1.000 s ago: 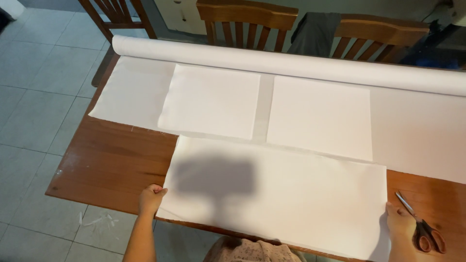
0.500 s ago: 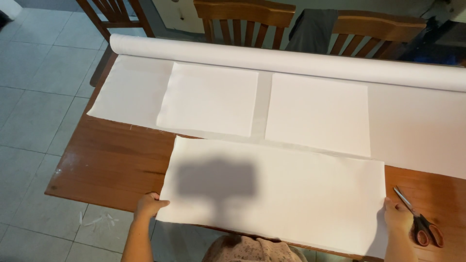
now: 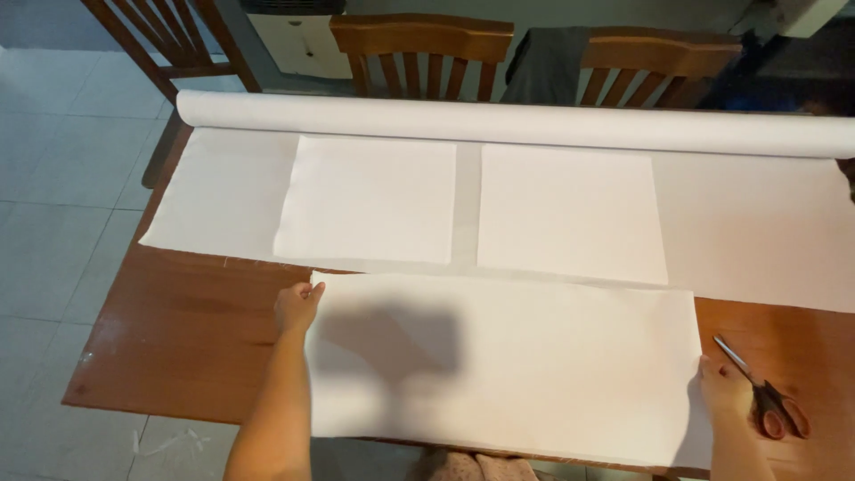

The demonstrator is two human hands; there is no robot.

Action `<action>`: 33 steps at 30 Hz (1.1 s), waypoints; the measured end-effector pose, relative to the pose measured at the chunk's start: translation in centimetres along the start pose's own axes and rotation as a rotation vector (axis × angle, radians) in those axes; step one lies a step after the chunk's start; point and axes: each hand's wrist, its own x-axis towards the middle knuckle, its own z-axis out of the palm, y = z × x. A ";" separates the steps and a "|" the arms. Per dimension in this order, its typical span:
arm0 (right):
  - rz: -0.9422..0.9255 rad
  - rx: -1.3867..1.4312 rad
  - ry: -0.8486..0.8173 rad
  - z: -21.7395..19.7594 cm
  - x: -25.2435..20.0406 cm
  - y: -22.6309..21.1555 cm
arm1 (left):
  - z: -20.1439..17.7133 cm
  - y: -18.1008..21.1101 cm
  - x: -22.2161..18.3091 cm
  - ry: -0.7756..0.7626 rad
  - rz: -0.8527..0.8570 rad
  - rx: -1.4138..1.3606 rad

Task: Cutting rectangular sheets of white fabric from a large roll using scissors on a wooden table.

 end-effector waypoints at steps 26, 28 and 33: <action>-0.065 0.050 0.097 1.9 0.5 2.1 | -1.7 0.4 3.0 -0.079 0.000 0.474; -0.055 0.091 0.082 1.0 -2.2 0.1 | -1.9 1.1 2.6 -0.050 -0.017 0.494; -0.072 0.082 0.151 0.0 -4.8 -0.6 | -0.4 1.1 0.3 0.036 -0.029 0.482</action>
